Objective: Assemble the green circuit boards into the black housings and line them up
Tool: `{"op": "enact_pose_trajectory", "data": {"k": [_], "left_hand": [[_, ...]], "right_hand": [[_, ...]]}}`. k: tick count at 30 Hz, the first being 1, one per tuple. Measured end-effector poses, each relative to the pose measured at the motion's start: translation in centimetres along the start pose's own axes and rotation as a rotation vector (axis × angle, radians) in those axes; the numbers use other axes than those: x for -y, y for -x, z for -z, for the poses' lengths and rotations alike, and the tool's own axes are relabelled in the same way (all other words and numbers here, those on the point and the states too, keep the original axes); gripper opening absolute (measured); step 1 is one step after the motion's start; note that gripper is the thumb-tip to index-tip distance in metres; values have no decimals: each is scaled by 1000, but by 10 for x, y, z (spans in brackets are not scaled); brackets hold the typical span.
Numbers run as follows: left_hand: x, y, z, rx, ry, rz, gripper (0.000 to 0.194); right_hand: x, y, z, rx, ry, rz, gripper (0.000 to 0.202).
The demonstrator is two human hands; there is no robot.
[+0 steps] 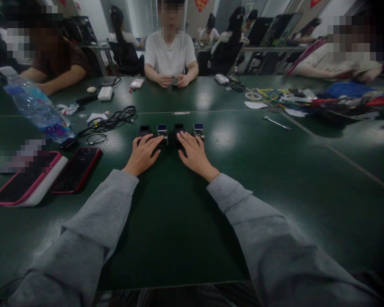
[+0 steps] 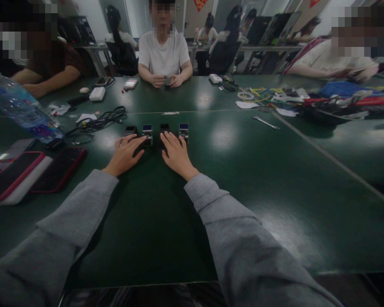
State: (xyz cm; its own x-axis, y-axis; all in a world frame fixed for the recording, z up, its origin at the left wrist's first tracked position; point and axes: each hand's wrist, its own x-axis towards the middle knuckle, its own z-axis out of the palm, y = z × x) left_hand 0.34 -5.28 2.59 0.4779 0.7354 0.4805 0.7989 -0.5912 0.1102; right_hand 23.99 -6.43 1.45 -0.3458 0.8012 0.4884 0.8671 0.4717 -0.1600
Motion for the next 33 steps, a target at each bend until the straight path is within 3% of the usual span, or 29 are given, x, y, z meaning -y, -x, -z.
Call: {"op": "enact_pose_trajectory", "data": {"k": [16,33], "left_hand": [[1,0,0,17,9,-47,53],[-1,1,2,-4,-8,-43,47]], "right_hand": [[-3,-1,-2,30,14,-3,69],[-1,-1,0,40,16,-22,62]]}}
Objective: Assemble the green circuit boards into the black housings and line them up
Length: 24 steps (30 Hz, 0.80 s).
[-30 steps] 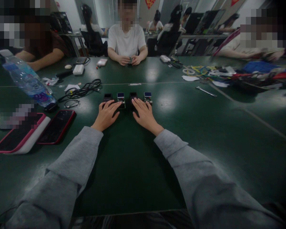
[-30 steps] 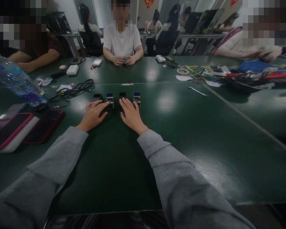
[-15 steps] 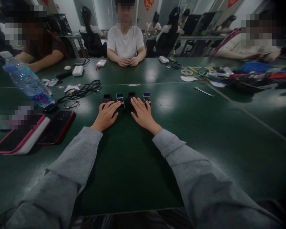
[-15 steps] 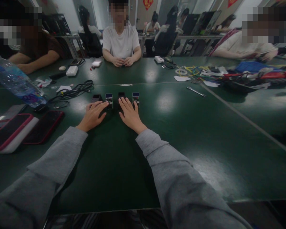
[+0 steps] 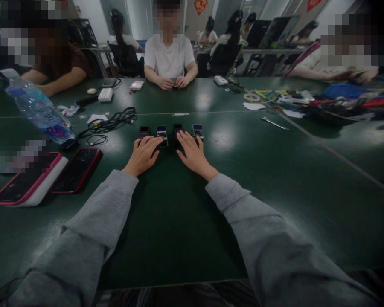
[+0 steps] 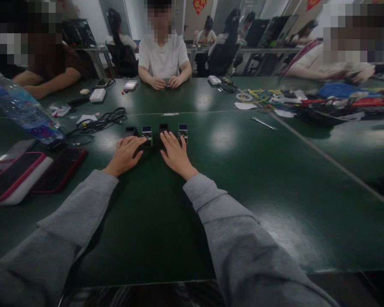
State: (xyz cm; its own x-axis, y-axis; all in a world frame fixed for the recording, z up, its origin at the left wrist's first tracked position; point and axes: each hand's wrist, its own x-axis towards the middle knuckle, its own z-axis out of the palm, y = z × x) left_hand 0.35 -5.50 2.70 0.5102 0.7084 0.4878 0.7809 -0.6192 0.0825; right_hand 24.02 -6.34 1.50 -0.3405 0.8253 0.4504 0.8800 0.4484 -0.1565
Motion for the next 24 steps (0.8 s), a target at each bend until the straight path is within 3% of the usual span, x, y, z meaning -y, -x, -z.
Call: {"op": "enact_pose_trajectory", "data": {"k": [4,9,13,24], "left_hand": [[-2,-1,2,-72,0,68,45],[7,-1,-4,-205,18,232,39],[22,-1,-14,-241,66,296,34],[34,-2,-20,-207,221,294,34]], "right_hand": [[-4,-2,3,-138,-64,-88,53],[-30,-7,-4,-322,-124,-309,43],[-51,-7,-15,-297,-231,-381,51],[-72,-14,-25,-228,-441,-261,63]]}}
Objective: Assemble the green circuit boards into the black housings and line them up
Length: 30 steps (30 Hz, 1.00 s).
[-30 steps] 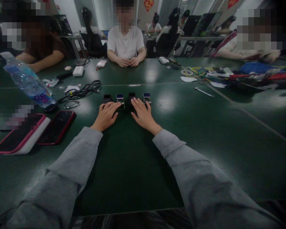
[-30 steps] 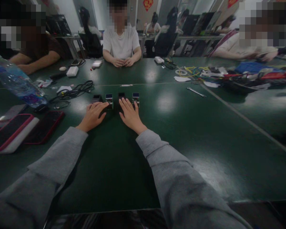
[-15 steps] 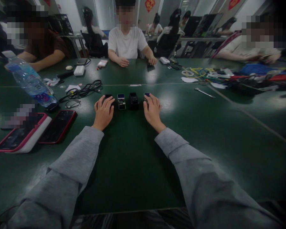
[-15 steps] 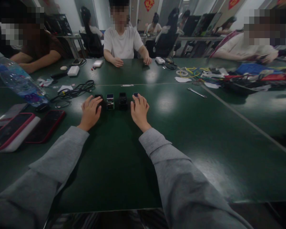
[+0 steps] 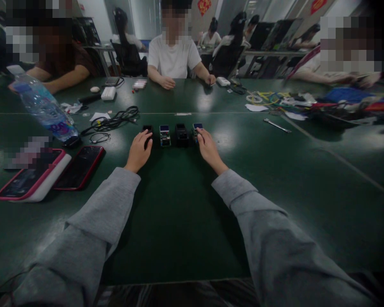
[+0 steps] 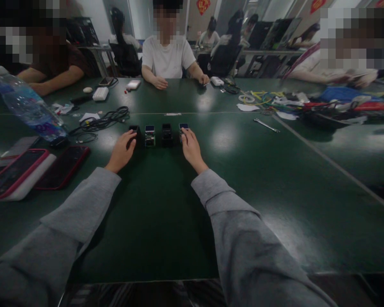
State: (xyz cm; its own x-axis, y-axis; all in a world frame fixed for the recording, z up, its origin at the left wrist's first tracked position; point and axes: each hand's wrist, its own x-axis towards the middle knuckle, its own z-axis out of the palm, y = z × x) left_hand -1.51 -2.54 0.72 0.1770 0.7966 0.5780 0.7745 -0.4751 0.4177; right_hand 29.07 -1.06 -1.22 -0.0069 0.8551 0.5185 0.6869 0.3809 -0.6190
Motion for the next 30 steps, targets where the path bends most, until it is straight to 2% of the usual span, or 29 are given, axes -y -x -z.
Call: {"op": "enact_pose_trajectory", "data": {"k": [9,20,30], "left_hand": [[-4,4,1,56,-33,-99,45],[-8,4,3,110,-67,-89,47],[-10,3,3,155,-65,-127,53]], "right_hand": [[7,2,-1,36,-10,-20,67],[16,7,1,88,12,3,53],[20,8,1,97,21,10,52]]}}
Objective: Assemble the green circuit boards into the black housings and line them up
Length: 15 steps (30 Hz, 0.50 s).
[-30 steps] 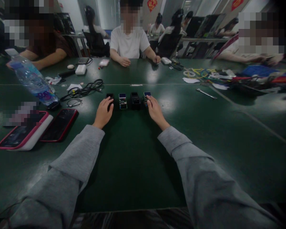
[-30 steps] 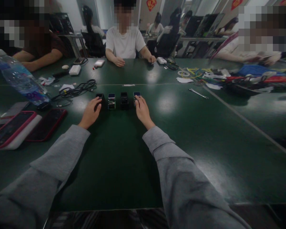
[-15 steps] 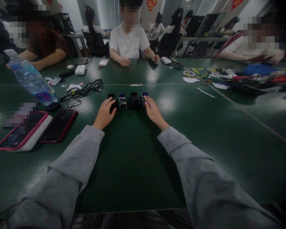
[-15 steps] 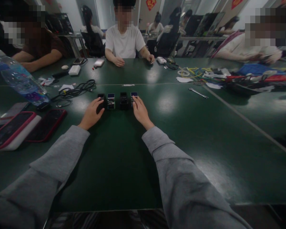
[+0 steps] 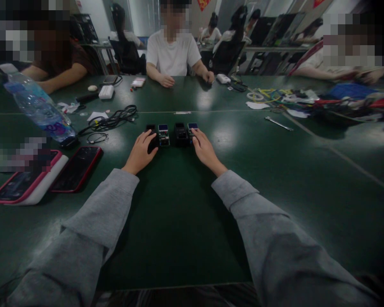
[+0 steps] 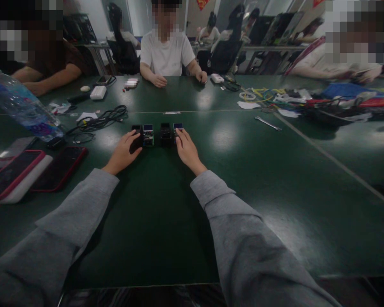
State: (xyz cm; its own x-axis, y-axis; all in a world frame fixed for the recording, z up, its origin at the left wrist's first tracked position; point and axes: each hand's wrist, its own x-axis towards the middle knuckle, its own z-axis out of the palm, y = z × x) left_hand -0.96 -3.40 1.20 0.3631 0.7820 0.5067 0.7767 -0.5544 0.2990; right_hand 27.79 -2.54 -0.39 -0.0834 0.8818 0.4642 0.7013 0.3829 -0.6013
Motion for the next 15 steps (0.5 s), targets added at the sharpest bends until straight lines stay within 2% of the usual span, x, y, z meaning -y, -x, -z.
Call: {"op": "enact_pose_trajectory", "data": {"k": [4,15], "left_hand": [[0,0,0,21,-5,-43,54],[0,0,-1,72,-2,-44,59]], "right_hand": [[3,0,1,14,-12,19,54],[8,4,3,116,-30,83,56]]}}
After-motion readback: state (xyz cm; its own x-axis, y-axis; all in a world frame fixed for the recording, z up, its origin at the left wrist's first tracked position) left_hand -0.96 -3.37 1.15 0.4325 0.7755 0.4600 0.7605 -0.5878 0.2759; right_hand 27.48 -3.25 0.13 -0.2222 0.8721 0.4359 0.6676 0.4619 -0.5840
